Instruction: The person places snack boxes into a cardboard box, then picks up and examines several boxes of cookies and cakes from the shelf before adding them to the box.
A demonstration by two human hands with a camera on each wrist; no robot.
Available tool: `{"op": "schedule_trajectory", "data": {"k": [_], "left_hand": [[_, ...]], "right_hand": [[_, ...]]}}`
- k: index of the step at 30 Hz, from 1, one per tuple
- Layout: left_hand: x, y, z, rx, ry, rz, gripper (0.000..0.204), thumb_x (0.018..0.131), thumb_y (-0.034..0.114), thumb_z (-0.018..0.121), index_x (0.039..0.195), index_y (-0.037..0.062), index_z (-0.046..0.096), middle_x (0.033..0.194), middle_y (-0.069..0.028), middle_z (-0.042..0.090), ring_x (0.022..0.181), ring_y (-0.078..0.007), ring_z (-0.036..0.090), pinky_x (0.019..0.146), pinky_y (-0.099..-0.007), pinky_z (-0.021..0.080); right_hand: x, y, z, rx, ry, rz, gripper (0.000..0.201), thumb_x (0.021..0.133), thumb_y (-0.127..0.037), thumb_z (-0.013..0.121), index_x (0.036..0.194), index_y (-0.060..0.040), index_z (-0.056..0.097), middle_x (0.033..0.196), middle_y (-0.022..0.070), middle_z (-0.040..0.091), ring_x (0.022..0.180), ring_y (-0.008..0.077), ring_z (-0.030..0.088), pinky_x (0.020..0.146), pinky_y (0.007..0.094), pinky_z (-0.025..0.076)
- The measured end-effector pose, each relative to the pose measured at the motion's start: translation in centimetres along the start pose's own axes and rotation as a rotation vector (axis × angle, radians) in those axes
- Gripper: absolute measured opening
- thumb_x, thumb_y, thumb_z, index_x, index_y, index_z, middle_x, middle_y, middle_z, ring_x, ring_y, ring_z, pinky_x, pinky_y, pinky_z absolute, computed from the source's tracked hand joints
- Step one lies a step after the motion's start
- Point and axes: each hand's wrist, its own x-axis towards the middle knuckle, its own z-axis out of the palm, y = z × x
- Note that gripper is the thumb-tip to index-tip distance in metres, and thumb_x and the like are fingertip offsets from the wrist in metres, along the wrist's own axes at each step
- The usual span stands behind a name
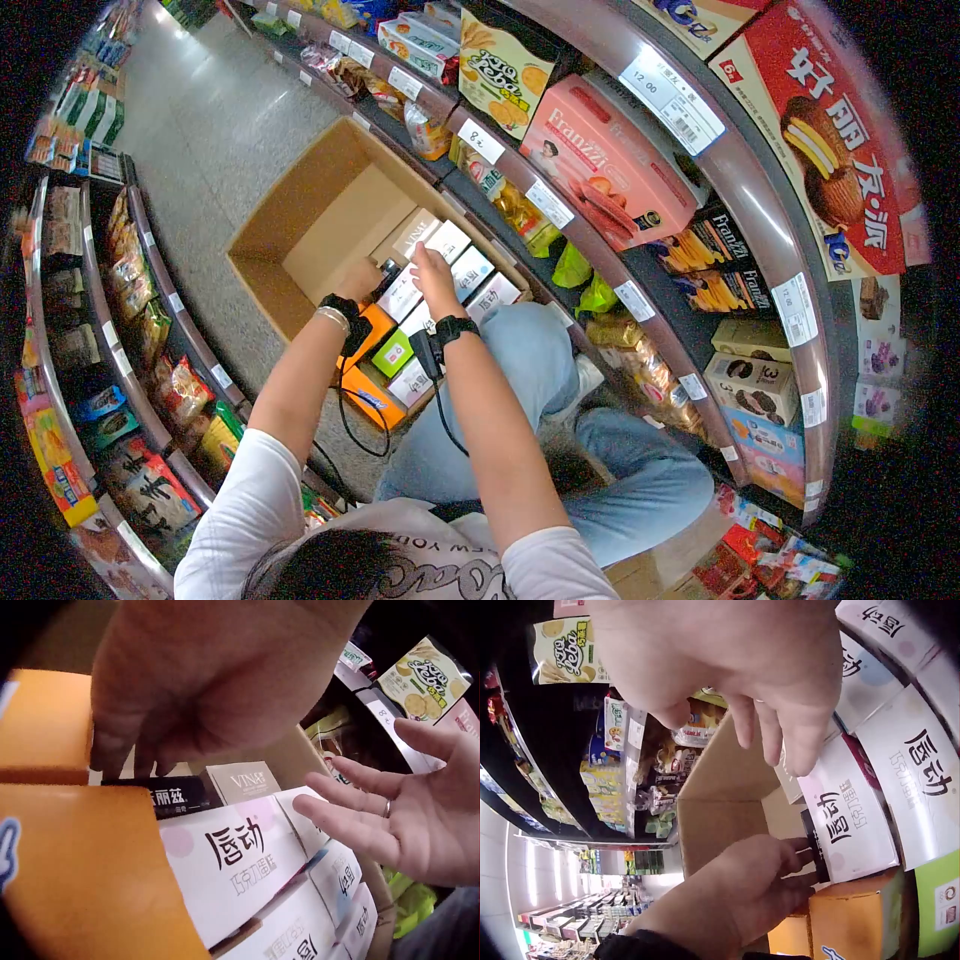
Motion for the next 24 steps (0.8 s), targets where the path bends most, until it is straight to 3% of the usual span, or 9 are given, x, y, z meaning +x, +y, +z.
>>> {"op": "schedule_trajectory", "data": {"k": [3, 6, 9, 12, 15, 19, 24], "left_hand": [[-0.5, -0.4, -0.9, -0.046, 0.106, 0.088, 0.030, 0.077, 0.012, 0.051, 0.099, -0.0023, 0.065, 0.095, -0.0281, 0.063, 0.093, -0.0409, 0.062, 0.081, -0.0426, 0.050], [-3.1, 0.7, -3.6, -0.201, 0.207, 0.083, 0.032, 0.078, 0.009, 0.049, 0.104, -0.0011, 0.065, 0.098, -0.0279, 0.063, 0.096, -0.0396, 0.061, 0.083, -0.0414, 0.049], [-2.6, 0.8, -3.4, -0.380, 0.231, -0.028, 0.030, 0.082, 0.009, 0.048, 0.105, -0.0004, 0.065, 0.099, -0.0264, 0.063, 0.097, -0.0379, 0.062, 0.085, -0.0400, 0.049], [-2.9, 2.1, -4.2, -0.340, 0.345, 0.032, 0.027, 0.086, 0.013, 0.051, 0.105, 0.0011, 0.066, 0.100, -0.0235, 0.065, 0.097, -0.0354, 0.063, 0.085, -0.0383, 0.049], [-5.2, 6.6, -6.3, -0.526, 0.357, 0.015, 0.025, 0.086, 0.017, 0.056, 0.104, 0.0020, 0.066, 0.099, -0.0205, 0.066, 0.096, -0.0329, 0.064, 0.084, -0.0368, 0.049], [-8.0, 13.5, -6.7, -0.729, 0.468, 0.342, 0.022, 0.085, 0.011, 0.056, 0.102, 0.0012, 0.065, 0.097, -0.0171, 0.068, 0.092, -0.0259, 0.066, 0.080, -0.0338, 0.051], [-15.5, 24.6, -7.9, -0.855, 0.356, 0.616, 0.020, 0.083, 0.002, 0.053, 0.101, -0.0006, 0.061, 0.094, -0.0129, 0.067, 0.086, -0.0201, 0.065, 0.076, -0.0302, 0.050]], "right_hand": [[-0.2, -0.1, 0.2, 0.037, -0.018, -0.024, 0.062, 0.093, -0.049, 0.048, 0.130, -0.0004, 0.042, 0.128, 0.0187, 0.049, 0.115, 0.0303, 0.051, 0.099, 0.0405, 0.040], [-1.0, -0.8, 0.6, 0.095, -0.031, -0.051, 0.060, 0.093, -0.048, 0.048, 0.129, -0.0007, 0.043, 0.126, 0.0183, 0.051, 0.113, 0.0293, 0.052, 0.097, 0.0404, 0.042], [-2.7, -2.0, 0.7, 0.148, -0.049, -0.107, 0.054, 0.094, -0.044, 0.049, 0.126, -0.0013, 0.045, 0.123, 0.0170, 0.054, 0.110, 0.0276, 0.055, 0.094, 0.0394, 0.044], [-4.9, -3.6, 0.6, 0.193, -0.057, -0.200, 0.045, 0.094, -0.037, 0.051, 0.122, -0.0019, 0.047, 0.119, 0.0153, 0.056, 0.107, 0.0259, 0.057, 0.091, 0.0379, 0.046], [-7.7, -5.9, 0.1, 0.311, -0.094, -0.301, 0.034, 0.095, -0.027, 0.052, 0.118, -0.0021, 0.050, 0.116, 0.0143, 0.058, 0.104, 0.0245, 0.058, 0.088, 0.0368, 0.048], [-12.4, -9.2, -1.8, 0.368, -0.070, -0.461, 0.032, 0.095, -0.023, 0.052, 0.118, -0.0014, 0.051, 0.114, 0.0150, 0.059, 0.100, 0.0227, 0.060, 0.084, 0.0349, 0.050], [-18.9, -12.3, -7.7, 0.319, 0.101, -0.722, 0.026, 0.093, -0.017, 0.054, 0.113, -0.0017, 0.055, 0.105, 0.0110, 0.062, 0.089, 0.0160, 0.061, 0.078, 0.0268, 0.050]]}}
